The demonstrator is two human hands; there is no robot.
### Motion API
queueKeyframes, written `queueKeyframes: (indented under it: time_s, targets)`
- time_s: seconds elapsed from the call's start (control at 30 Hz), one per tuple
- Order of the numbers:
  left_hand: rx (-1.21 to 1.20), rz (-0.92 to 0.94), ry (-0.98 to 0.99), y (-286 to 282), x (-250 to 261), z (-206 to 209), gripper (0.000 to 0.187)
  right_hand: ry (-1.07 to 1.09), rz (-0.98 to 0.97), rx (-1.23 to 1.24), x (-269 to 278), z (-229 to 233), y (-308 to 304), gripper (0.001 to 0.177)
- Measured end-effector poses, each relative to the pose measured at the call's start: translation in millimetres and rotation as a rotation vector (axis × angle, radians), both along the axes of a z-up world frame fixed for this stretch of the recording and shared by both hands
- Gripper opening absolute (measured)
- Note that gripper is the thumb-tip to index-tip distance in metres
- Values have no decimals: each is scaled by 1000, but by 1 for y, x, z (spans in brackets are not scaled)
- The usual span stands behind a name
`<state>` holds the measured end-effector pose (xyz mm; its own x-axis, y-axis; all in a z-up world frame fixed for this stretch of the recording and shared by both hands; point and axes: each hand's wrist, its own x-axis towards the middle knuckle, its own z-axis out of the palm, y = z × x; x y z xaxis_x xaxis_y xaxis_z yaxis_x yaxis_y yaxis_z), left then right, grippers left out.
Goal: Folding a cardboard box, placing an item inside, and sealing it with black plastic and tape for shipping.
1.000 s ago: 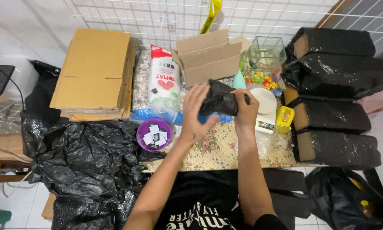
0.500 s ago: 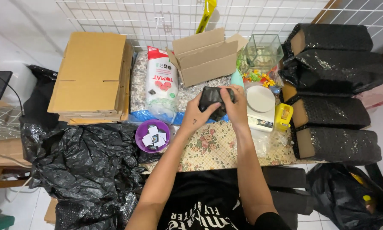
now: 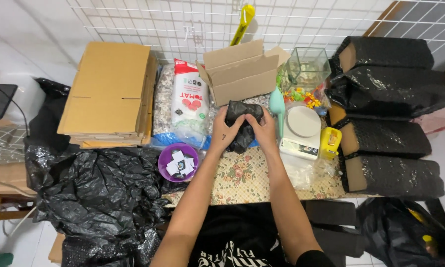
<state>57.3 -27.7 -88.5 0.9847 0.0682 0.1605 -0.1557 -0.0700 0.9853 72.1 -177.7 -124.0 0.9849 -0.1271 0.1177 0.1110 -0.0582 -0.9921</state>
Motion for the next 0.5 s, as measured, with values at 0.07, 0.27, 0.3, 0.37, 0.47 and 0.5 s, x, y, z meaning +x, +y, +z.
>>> queueKeyframes:
  time_s: [0.07,0.27,0.3,0.37,0.47,0.5]
  targets:
    - [-15,-32,29,1,-18,31,52,57,-8,-14,-9,7,-2,57]
    - [-15,-86,136,1,-13,27,73,81,-4,-1,-2,1,-10,60]
    - [-20,-88,159,1,-17,32,76,77,7,3,-7,8,-7,58]
    - [-37,-86,174,3,-16,37,81,33,23,14,-13,24,2,53]
    - [-104,-96,139,8,-19,40,71,-19,70,-5,-10,22,0,46]
    - [-152,-110,91,11,-21,40,57,-26,100,-33,-5,17,-2,44]
